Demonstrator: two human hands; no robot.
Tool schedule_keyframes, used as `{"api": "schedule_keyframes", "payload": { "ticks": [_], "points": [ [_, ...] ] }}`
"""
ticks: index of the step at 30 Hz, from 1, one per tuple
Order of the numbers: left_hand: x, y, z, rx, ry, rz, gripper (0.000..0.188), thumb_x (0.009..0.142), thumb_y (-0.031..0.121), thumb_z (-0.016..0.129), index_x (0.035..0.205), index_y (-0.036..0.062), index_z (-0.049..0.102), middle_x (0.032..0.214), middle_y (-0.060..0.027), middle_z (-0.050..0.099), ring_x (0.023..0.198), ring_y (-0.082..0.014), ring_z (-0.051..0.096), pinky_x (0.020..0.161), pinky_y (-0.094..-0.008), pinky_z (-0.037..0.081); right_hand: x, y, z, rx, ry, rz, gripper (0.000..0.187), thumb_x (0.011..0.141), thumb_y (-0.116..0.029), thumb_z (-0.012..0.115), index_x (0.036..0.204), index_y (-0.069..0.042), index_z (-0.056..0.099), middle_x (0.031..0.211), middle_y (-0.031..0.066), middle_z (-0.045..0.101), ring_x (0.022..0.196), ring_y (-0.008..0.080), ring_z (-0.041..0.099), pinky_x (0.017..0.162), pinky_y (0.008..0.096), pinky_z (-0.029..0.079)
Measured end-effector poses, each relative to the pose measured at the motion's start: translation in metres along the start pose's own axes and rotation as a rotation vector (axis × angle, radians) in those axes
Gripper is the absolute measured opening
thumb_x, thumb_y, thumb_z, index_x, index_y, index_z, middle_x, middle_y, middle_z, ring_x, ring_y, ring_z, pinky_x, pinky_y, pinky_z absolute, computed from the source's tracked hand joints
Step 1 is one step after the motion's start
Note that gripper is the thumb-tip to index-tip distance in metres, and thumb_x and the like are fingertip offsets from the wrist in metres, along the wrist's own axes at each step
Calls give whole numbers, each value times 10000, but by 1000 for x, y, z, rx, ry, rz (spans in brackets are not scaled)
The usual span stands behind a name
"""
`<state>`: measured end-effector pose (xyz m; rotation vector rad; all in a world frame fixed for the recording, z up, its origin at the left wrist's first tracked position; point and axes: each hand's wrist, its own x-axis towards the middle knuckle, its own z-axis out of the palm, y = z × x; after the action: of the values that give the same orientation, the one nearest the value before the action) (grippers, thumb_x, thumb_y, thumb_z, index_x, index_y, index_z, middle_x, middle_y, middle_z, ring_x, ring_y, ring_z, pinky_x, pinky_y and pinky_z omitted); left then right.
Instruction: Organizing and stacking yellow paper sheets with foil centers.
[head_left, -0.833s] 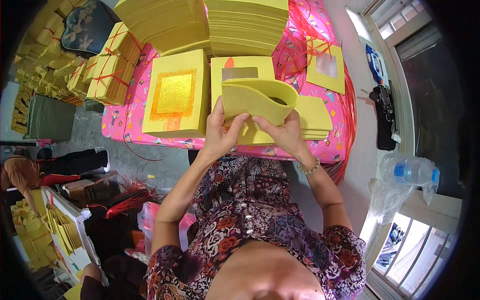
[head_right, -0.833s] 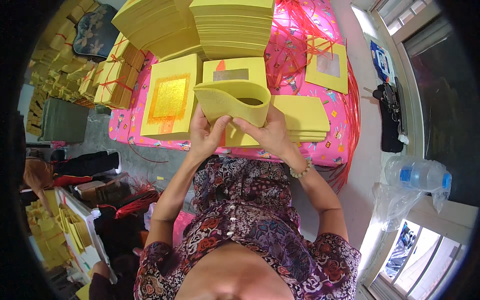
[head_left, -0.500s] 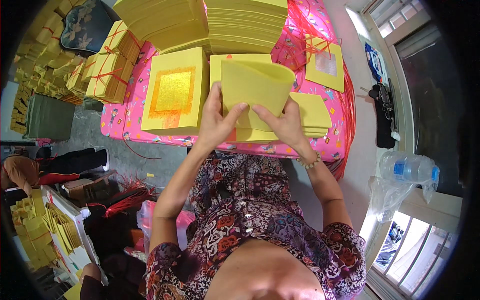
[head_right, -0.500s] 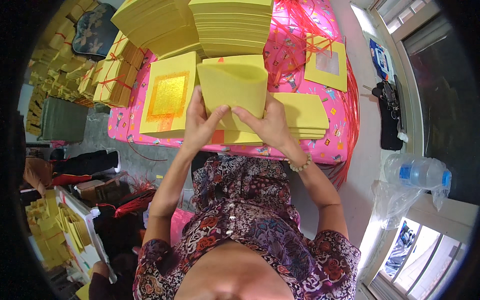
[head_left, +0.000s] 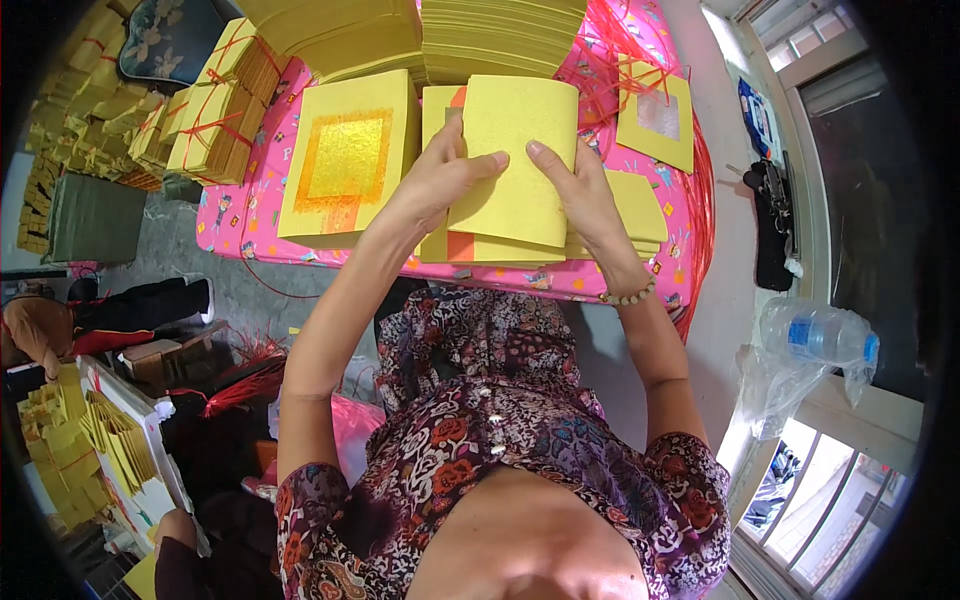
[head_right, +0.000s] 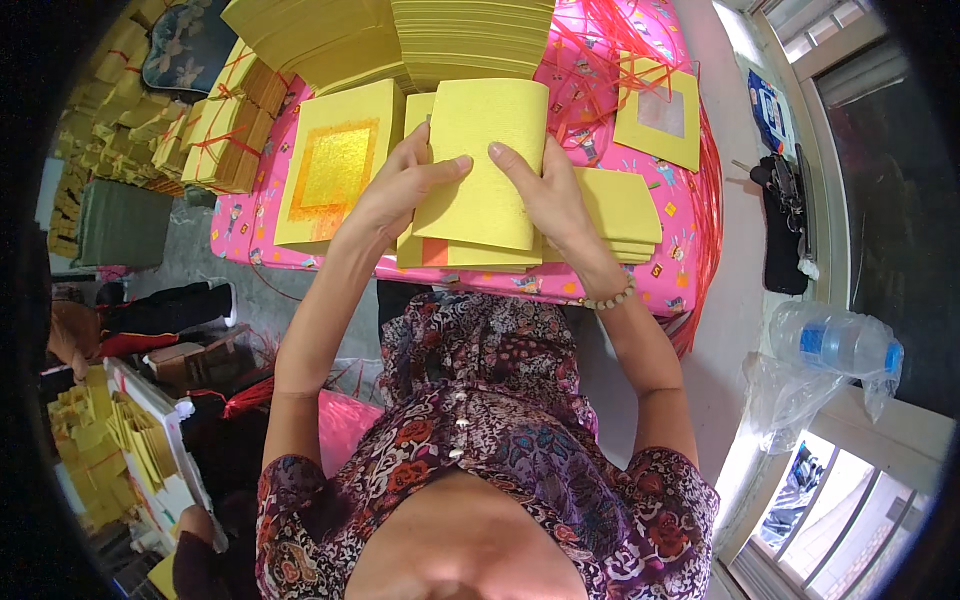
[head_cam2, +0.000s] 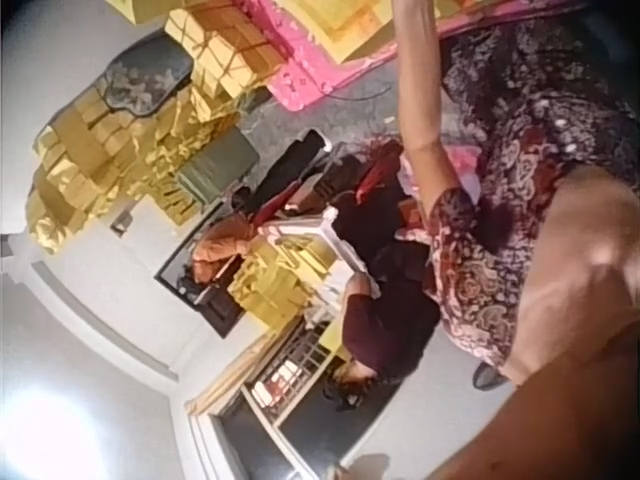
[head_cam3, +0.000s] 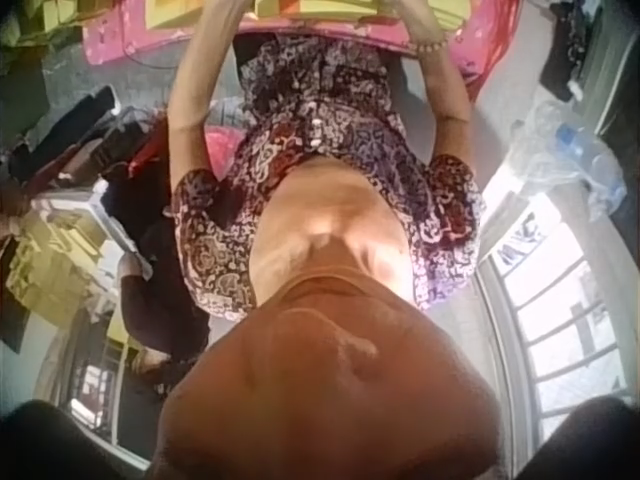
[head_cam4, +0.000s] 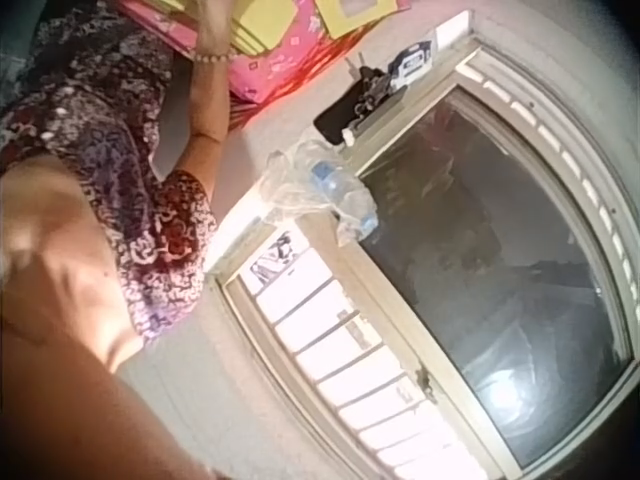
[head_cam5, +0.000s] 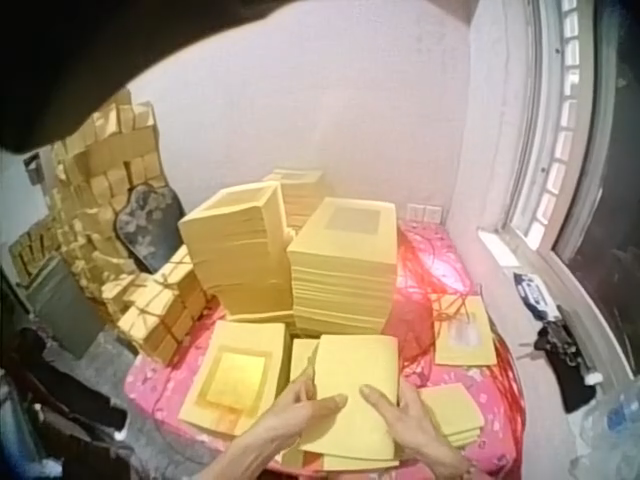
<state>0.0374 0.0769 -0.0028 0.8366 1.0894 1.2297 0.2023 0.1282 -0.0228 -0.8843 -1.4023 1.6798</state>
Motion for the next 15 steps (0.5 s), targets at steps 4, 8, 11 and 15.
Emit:
{"api": "schedule_keyframes", "payload": {
  "ticks": [4, 8, 11, 15],
  "points": [
    [4, -7, -2, -13, -4, -7, 543, 852, 44, 617, 1311, -42, 340, 1168, -165, 567, 1039, -218, 586, 857, -321, 487, -1, -1, 1, 84, -5, 42, 382, 899, -173, 609, 1188, 47, 490, 1089, 124, 610, 955, 154, 600, 799, 285, 504],
    [3, -6, -1, -13, -1, -20, 540, 853, 48, 618, 1309, -42, 344, 1171, -167, 567, 1038, -223, 588, 858, -323, 489, -1, 1, 1, 89, 0, 43, 401, 895, -174, 616, 1202, 46, 479, 1101, 128, 605, 964, 158, 600, 802, 286, 505],
    [3, -5, 0, -12, -26, 35, 542, 863, 66, 611, 1315, -44, 333, 1181, -166, 558, 1045, -214, 580, 860, -322, 487, 0, 1, 0, 78, 10, 33, 426, 894, -175, 618, 1227, 39, 460, 1112, 125, 601, 972, 160, 597, 808, 287, 503],
    [-3, -3, 8, 23, 12, 96, 515, 896, 58, 556, 1342, -17, 310, 1210, -137, 539, 1081, -183, 546, 893, -309, 465, -1, 1, -3, 9, -22, -46, 441, 890, -164, 626, 1245, 28, 446, 1123, 112, 595, 990, 149, 582, 828, 283, 491]
  ]
}}
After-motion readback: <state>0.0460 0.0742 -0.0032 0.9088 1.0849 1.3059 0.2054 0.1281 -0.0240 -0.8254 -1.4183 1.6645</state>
